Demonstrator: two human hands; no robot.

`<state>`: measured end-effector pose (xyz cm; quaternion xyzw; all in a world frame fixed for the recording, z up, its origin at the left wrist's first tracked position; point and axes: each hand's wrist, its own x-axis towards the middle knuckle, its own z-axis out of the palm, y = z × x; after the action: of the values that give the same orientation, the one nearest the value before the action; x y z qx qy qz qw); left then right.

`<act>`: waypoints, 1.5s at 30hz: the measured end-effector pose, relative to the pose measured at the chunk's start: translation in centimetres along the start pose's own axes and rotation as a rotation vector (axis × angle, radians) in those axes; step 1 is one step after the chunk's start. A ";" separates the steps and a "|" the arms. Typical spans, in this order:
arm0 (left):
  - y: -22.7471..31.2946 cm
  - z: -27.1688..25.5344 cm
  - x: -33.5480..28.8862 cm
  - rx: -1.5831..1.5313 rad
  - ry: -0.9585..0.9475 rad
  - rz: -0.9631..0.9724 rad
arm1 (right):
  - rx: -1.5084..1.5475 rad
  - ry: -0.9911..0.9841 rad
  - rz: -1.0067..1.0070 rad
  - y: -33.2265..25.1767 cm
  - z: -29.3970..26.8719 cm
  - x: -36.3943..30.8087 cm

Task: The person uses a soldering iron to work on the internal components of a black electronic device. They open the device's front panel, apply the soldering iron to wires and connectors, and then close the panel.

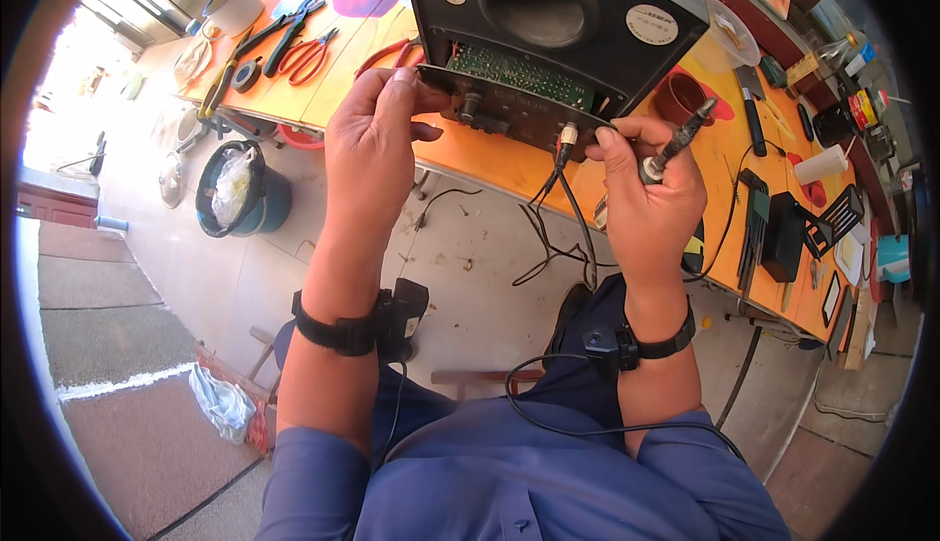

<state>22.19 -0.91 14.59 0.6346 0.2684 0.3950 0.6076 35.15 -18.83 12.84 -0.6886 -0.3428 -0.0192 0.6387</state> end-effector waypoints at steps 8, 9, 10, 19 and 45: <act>-0.4 -0.7 0.0 -0.002 -0.040 0.055 | -0.016 0.032 0.038 -0.3 0.0 -0.1; -0.4 -0.8 0.1 0.019 -0.058 0.055 | -0.004 0.048 0.056 -0.4 0.1 -0.1; -0.5 -0.9 0.1 0.007 -0.065 0.065 | 0.008 0.065 0.074 -0.5 0.2 -0.1; -1.0 -1.3 0.5 0.001 -0.108 0.103 | -0.022 0.075 0.136 -1.1 0.1 -0.2; -0.2 -2.8 -1.0 0.142 -0.234 0.226 | 0.119 0.026 0.129 -0.8 -0.8 -0.7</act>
<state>19.36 -0.16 14.04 0.7438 0.1500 0.3642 0.5400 34.59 -19.90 13.33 -0.6699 -0.2900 0.0333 0.6827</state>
